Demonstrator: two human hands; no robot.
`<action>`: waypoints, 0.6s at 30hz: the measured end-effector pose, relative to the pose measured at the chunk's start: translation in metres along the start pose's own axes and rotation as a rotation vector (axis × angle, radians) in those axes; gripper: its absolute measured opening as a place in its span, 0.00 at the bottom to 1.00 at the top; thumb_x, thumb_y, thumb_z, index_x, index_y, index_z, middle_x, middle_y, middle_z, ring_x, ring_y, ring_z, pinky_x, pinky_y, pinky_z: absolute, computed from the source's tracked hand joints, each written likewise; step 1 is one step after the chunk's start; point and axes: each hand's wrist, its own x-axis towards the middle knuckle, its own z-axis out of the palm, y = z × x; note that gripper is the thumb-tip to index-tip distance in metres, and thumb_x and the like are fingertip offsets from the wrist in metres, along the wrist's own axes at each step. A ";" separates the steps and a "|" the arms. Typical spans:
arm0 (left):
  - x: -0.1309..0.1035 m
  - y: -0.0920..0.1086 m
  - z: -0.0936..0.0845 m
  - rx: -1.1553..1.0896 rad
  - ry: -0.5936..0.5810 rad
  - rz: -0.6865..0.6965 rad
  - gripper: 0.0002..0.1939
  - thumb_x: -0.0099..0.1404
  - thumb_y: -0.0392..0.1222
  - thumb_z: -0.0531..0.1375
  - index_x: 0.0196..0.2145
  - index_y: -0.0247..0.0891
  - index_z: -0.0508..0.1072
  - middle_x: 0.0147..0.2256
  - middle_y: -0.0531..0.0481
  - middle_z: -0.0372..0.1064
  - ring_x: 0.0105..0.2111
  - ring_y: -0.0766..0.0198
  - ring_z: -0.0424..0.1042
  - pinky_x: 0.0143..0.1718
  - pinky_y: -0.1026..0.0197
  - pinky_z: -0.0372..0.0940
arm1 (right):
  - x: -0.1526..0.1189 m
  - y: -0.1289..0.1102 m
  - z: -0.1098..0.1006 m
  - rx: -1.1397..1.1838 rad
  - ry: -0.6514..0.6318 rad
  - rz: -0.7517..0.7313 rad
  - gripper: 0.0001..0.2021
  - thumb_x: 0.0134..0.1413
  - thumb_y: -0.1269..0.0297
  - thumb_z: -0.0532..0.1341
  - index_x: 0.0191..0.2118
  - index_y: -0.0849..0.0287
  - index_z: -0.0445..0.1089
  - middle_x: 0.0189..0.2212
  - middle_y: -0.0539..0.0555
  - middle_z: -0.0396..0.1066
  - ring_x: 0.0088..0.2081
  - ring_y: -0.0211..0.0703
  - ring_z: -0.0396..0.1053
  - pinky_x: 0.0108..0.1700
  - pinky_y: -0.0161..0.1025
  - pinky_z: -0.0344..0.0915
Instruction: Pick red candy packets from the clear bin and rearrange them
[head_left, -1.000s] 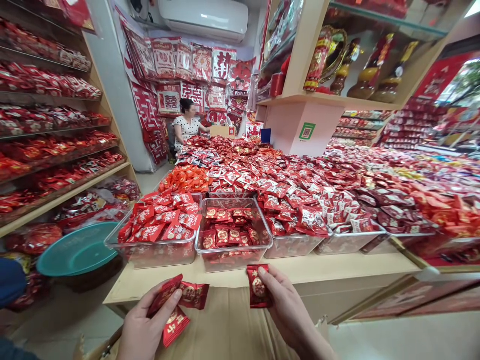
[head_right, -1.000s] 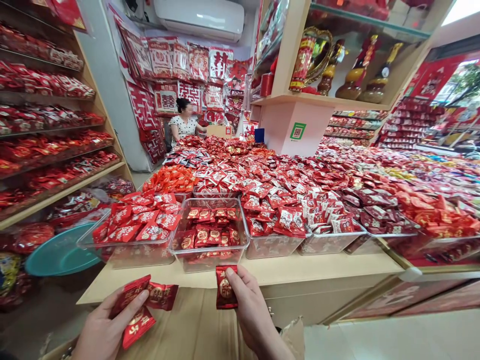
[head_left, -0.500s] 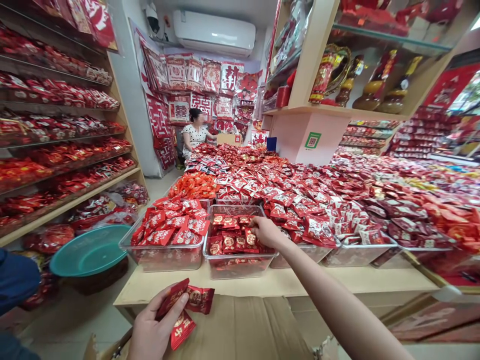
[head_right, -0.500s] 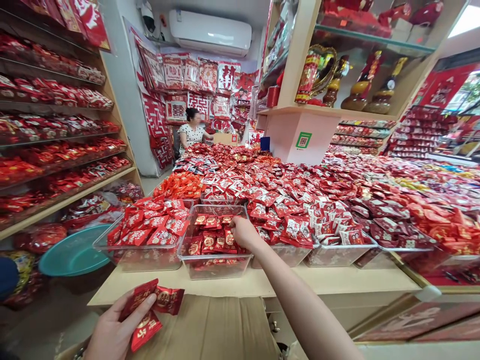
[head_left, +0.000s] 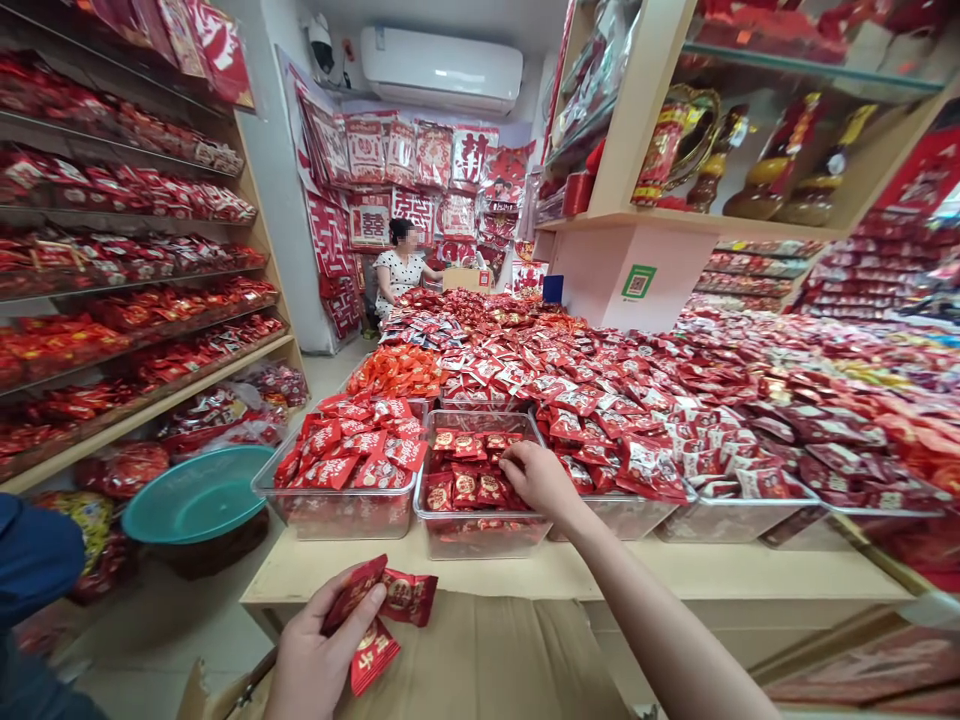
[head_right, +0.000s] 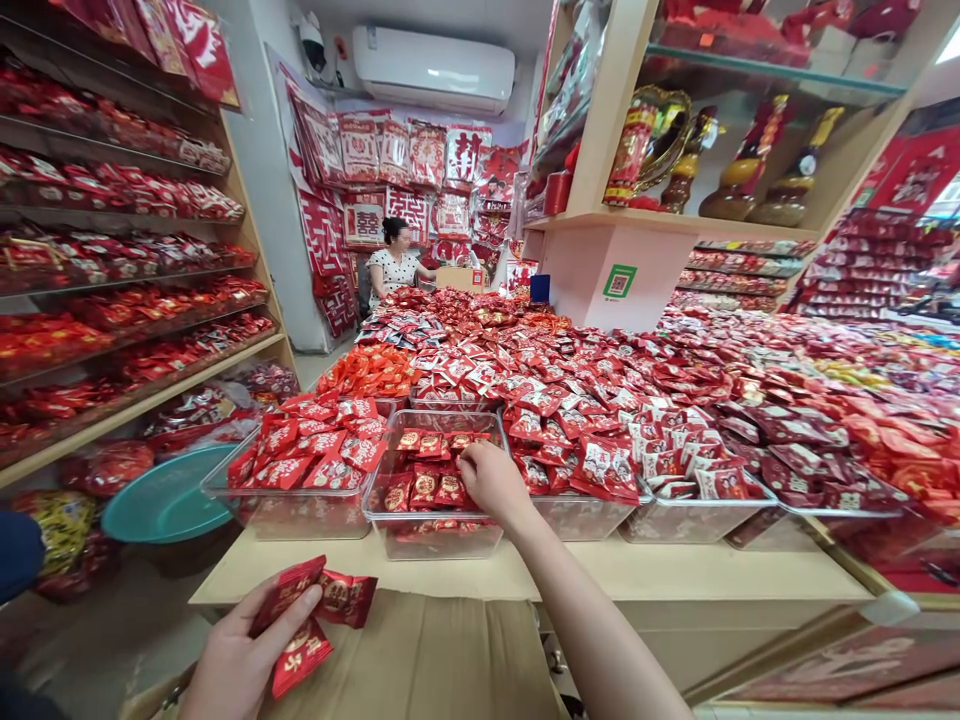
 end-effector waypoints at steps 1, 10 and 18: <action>0.000 0.003 0.002 0.004 0.010 0.006 0.18 0.43 0.45 0.67 0.33 0.37 0.75 0.32 0.49 0.78 0.33 0.57 0.74 0.34 0.62 0.69 | 0.000 0.001 -0.001 0.052 0.020 0.000 0.08 0.53 0.68 0.53 0.31 0.60 0.69 0.29 0.54 0.70 0.32 0.40 0.66 0.36 0.34 0.59; -0.009 0.047 0.033 -0.174 -0.048 0.045 0.15 0.47 0.43 0.66 0.34 0.37 0.74 0.32 0.51 0.77 0.32 0.60 0.74 0.35 0.62 0.68 | -0.060 -0.059 0.001 0.665 0.081 -0.002 0.10 0.50 0.61 0.58 0.38 0.57 0.68 0.30 0.53 0.70 0.29 0.40 0.66 0.30 0.36 0.61; -0.008 0.034 0.039 -0.084 -0.106 0.077 0.14 0.46 0.43 0.66 0.33 0.38 0.73 0.31 0.50 0.77 0.32 0.58 0.74 0.34 0.61 0.69 | -0.095 -0.084 0.018 0.843 0.012 0.122 0.16 0.50 0.66 0.58 0.46 0.54 0.59 0.36 0.53 0.69 0.32 0.40 0.67 0.31 0.36 0.63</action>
